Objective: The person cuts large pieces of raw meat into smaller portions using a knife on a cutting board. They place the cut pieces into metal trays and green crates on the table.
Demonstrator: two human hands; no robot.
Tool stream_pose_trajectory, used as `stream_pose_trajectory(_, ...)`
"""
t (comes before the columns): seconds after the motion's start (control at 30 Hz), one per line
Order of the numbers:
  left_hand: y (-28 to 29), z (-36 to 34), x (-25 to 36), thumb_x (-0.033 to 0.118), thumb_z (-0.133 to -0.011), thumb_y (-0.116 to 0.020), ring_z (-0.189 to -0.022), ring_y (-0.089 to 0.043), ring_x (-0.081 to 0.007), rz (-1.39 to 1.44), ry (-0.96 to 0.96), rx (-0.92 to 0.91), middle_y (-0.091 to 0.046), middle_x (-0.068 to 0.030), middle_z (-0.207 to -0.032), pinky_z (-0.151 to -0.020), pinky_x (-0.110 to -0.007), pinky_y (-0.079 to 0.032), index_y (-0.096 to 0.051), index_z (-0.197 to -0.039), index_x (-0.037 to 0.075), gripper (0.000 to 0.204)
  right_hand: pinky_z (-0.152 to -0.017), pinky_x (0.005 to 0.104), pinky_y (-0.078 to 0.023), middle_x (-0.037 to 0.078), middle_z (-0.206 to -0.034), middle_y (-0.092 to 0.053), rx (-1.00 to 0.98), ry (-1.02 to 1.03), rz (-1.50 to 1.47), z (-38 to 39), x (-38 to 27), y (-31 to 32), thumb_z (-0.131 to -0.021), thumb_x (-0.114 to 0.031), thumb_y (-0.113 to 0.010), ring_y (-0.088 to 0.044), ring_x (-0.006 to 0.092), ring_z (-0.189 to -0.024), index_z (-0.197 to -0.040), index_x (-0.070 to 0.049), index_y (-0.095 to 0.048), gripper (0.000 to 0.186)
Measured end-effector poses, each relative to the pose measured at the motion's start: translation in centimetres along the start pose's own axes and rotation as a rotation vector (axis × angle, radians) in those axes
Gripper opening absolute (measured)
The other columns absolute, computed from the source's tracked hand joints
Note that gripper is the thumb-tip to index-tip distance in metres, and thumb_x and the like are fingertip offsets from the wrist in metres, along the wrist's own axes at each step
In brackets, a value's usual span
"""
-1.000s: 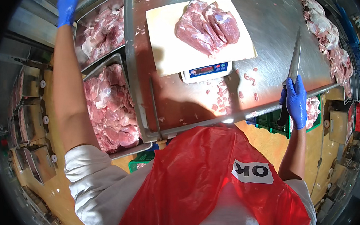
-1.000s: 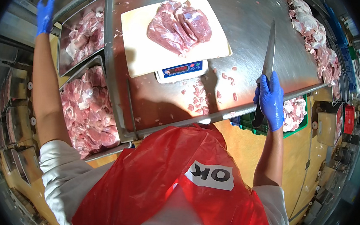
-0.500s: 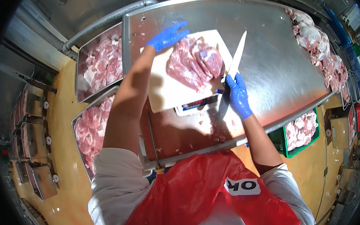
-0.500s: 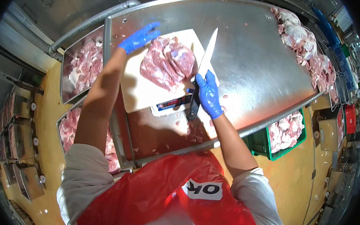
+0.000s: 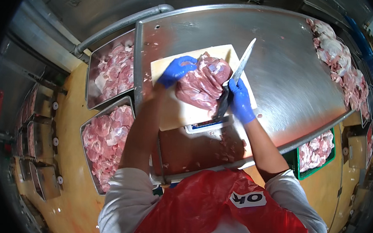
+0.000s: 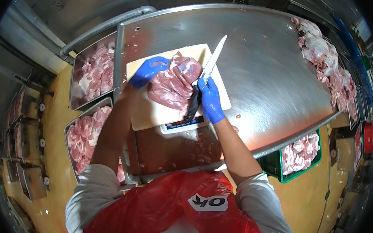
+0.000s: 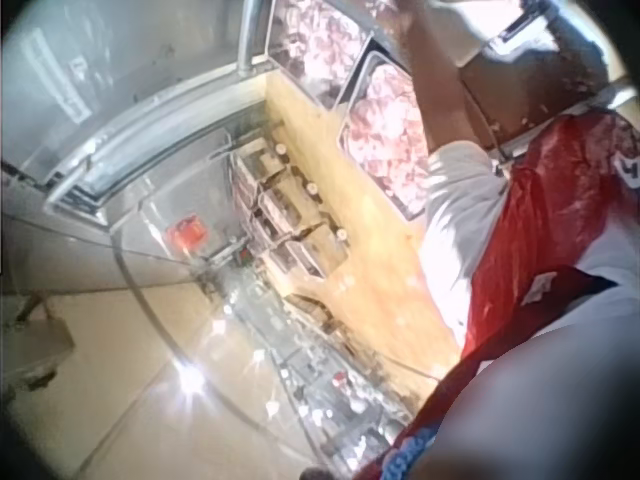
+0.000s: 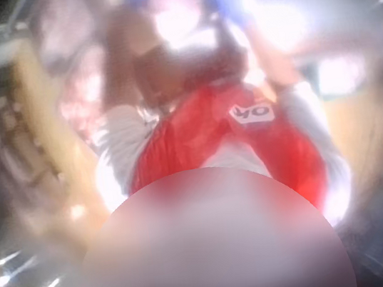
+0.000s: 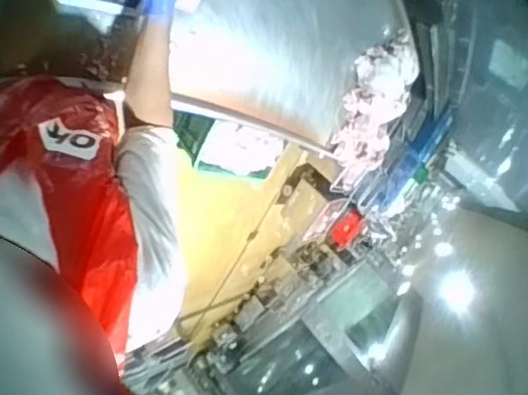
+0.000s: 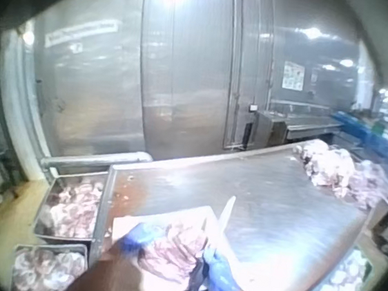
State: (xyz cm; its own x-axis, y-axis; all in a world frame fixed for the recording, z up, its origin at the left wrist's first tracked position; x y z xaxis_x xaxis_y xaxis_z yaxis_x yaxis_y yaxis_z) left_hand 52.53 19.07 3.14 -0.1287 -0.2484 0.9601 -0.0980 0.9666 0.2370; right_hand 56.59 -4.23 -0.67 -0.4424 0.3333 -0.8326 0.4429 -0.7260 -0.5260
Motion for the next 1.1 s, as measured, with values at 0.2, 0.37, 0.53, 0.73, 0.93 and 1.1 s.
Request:
stream_pose_trajectory(0.2, -5.4, 9.7, -1.9, 0.011, -0.082, -0.070, -0.099, -0.056, -0.0289, -0.165, 0.111, 0.761, -0.055, -0.0201, -0.103, -0.085, -0.038, -0.048, -0.055, -0.117, -0.002, 0.040, -0.079, 0.0265, -0.045, 0.001, -0.096, -0.058, -0.406, -0.040, 0.589, -10.4, -3.8, -1.6, -0.097, -0.028, -0.057, -0.050, 0.0099, -0.084, -0.114, -0.004, -0.057, 0.029)
stream_pose_trajectory(0.37, -9.2, 17.0, 5.0, 0.009, -0.077, -0.073, -0.112, -0.050, -0.0349, -0.268, 0.099, 0.850, -0.049, -0.0210, -0.121, -0.097, -0.043, -0.041, -0.043, -0.133, 0.000, 0.064, -0.074, 0.0270, -0.048, 0.003, -0.087, -0.060, -0.385, 0.298, 1.183, -10.2, -10.2, -7.3, -0.099, -0.023, -0.053, -0.054, 0.0096, -0.079, -0.105, -0.001, -0.058, 0.023)
stream_pose_trajectory(0.53, -10.0, 16.2, 8.5, 0.009, -0.076, -0.070, -0.112, -0.049, -0.0365, -0.763, -0.109, 0.679, -0.050, -0.0199, -0.121, -0.092, -0.043, -0.046, -0.050, -0.129, 0.003, 0.057, -0.056, 0.0309, -0.047, 0.005, -0.068, -0.058, -0.307, 0.208, 0.863, 0.0, -9.5, -6.5, -0.098, -0.023, -0.053, -0.058, 0.0119, -0.061, -0.097, -0.001, -0.055, 0.021)
stream_pose_trajectory(0.73, -6.5, 13.9, 6.0, 0.014, -0.075, -0.069, -0.076, -0.064, -0.0286, -0.792, -0.286, 0.714, -0.062, -0.0089, -0.087, -0.066, -0.040, -0.052, -0.060, -0.106, 0.008, 0.033, -0.058, 0.0485, -0.047, 0.025, -0.073, -0.062, -0.253, 0.292, 1.280, 7.3, 0.4, -4.4, -0.098, -0.022, -0.050, -0.062, 0.0404, -0.065, -0.106, -0.001, -0.045, 0.023)
stream_pose_trajectory(0.93, -3.3, 12.8, 6.0, 0.014, -0.073, -0.066, -0.056, -0.041, -0.0084, -0.446, 0.017, 0.614, -0.037, -0.0029, -0.056, -0.052, -0.029, -0.036, -0.057, -0.070, 0.001, 0.016, -0.065, 0.0573, -0.045, 0.032, -0.077, -0.060, -0.275, 0.344, 1.236, 6.6, 1.1, -8.5, -0.096, -0.018, -0.046, -0.058, 0.0512, -0.074, -0.101, 0.000, -0.042, 0.020)
stream_pose_trajectory(1.1, -3.9, 13.2, 7.1, 0.014, -0.072, -0.066, -0.053, -0.043, -0.0167, -0.505, -0.136, 0.682, -0.042, -0.0072, -0.056, -0.053, -0.033, -0.039, -0.058, -0.074, 0.002, 0.015, -0.066, 0.0569, -0.046, 0.033, -0.076, -0.060, -0.343, 0.381, 1.350, 3.3, 1.0, -10.6, -0.092, -0.012, -0.046, -0.059, 0.0511, -0.074, -0.101, 0.003, -0.041, 0.018)
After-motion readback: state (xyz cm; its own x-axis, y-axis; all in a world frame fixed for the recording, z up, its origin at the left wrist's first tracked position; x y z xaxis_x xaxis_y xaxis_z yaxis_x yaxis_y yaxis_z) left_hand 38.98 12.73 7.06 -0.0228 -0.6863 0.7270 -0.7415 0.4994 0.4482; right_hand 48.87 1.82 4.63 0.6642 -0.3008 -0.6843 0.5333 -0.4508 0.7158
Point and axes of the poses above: each hand's wrist, its own z-axis away from the middle knuckle, its own y-axis out of the back of the hand, x = y × z, the point moved 7 cm from there along -z, towards the middle knuckle
